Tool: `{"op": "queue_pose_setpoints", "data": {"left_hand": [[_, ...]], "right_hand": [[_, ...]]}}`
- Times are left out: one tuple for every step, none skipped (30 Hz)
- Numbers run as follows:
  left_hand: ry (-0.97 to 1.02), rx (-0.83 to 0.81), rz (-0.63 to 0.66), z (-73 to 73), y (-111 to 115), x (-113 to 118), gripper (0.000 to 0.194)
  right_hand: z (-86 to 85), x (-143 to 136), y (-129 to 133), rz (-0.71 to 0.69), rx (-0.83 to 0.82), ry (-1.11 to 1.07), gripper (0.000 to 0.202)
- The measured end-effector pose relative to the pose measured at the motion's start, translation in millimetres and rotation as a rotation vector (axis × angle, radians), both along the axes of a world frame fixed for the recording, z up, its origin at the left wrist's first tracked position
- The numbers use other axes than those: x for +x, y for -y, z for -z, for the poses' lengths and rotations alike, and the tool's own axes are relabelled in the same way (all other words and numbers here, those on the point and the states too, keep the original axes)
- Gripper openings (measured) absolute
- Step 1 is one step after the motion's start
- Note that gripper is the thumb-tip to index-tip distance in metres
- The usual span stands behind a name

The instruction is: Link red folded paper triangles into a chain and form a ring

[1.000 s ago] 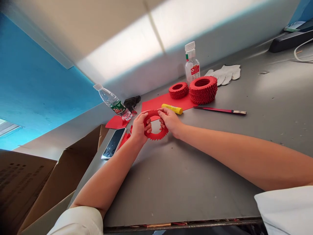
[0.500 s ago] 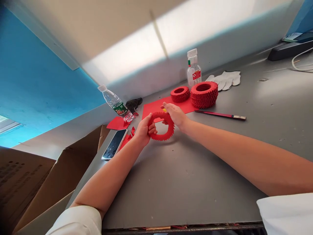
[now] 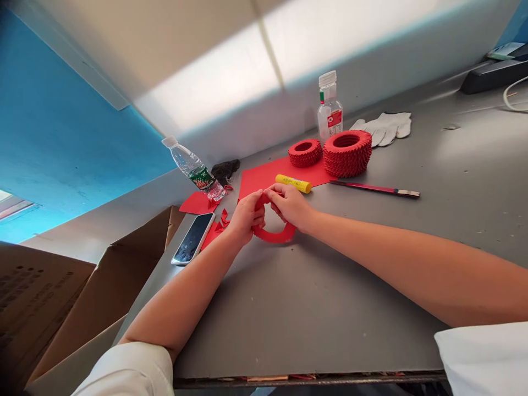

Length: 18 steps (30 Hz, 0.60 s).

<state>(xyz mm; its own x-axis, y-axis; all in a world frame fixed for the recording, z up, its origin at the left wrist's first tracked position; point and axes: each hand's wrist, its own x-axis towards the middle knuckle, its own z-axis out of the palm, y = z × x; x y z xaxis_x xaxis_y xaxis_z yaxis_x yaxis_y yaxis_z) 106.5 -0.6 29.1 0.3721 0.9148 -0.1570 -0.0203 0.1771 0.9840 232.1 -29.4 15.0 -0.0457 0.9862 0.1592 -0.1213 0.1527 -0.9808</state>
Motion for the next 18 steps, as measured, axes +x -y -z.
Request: {"op": "queue_pose_setpoints", "data": {"left_hand": [[0.010, 0.009, 0.015, -2.2, -1.4, -1.0, 0.027], [0.030, 0.026, 0.031, -4.3, -2.7, -2.2, 0.030], [0.059, 0.050, 0.045, -5.8, -4.0, -3.4, 0.032], [0.094, 0.078, 0.056, -6.6, -4.9, -4.4, 0.032], [0.130, 0.105, 0.062, -6.6, -5.5, -5.1, 0.029], [0.159, 0.127, 0.061, -5.9, -5.6, -5.3, 0.026], [0.179, 0.144, 0.055, -4.5, -5.4, -5.2, 0.024], [0.188, 0.160, 0.046, -2.9, -4.8, -4.6, 0.023], [0.188, 0.176, 0.033, -1.3, -3.9, -3.7, 0.022], [0.179, 0.192, 0.018, 0.0, -2.9, -2.7, 0.021], [0.165, 0.209, 0.001, 1.0, -1.8, -1.7, 0.020], [0.148, 0.225, -0.012, 1.4, -0.6, -0.8, 0.019], [0.133, 0.237, -0.021, 1.5, 0.5, 0.0, 0.019], [0.119, 0.245, -0.029, 1.2, 1.6, 0.7, 0.019], [0.108, 0.247, -0.037, 0.6, 2.6, 1.3, 0.019], [0.099, 0.247, -0.046, 0.0, 3.6, 1.7, 0.019], [0.091, 0.244, -0.055, -0.6, 4.4, 2.0, 0.018], [0.085, 0.240, -0.065, -1.1, 5.1, 2.3, 0.017]], "right_hand": [[-1.6, 0.7, -0.3, 0.009, 0.006, -0.011, 0.020], [-3.3, 1.8, -0.8, 0.029, 0.015, -0.026, 0.020], [-5.0, 3.4, -1.6, 0.059, 0.026, -0.046, 0.020], [-6.5, 5.4, -2.7, 0.096, 0.033, -0.068, 0.019], [-7.8, 7.7, -4.0, 0.132, 0.037, -0.088, 0.019], [-8.8, 10.2, -5.3, 0.155, 0.033, -0.104, 0.018], [-9.4, 12.5, -6.7, 0.160, 0.023, -0.111, 0.019], [-9.6, 14.4, -7.9, 0.145, 0.009, -0.108, 0.020], [-9.6, 15.7, -8.8, 0.118, 0.000, -0.095, 0.022], [-9.3, 16.2, -9.3, 0.095, -0.002, -0.077, 0.023], [-8.9, 16.0, -9.5, 0.083, 0.004, -0.060, 0.024], [-8.4, 15.1, -9.3, 0.085, 0.014, -0.047, 0.023], [-7.9, 13.8, -8.9, 0.098, 0.025, -0.039, 0.022], [-7.4, 12.3, -8.3, 0.113, 0.033, -0.034, 0.021], [-7.0, 10.9, -7.6, 0.126, 0.038, -0.029, 0.021], [-6.6, 9.7, -6.8, 0.134, 0.043, -0.022, 0.020], [-6.3, 8.8, -6.1, 0.136, 0.049, -0.010, 0.020], [-6.0, 8.3, -5.4, 0.137, 0.057, 0.005, 0.020]]}}
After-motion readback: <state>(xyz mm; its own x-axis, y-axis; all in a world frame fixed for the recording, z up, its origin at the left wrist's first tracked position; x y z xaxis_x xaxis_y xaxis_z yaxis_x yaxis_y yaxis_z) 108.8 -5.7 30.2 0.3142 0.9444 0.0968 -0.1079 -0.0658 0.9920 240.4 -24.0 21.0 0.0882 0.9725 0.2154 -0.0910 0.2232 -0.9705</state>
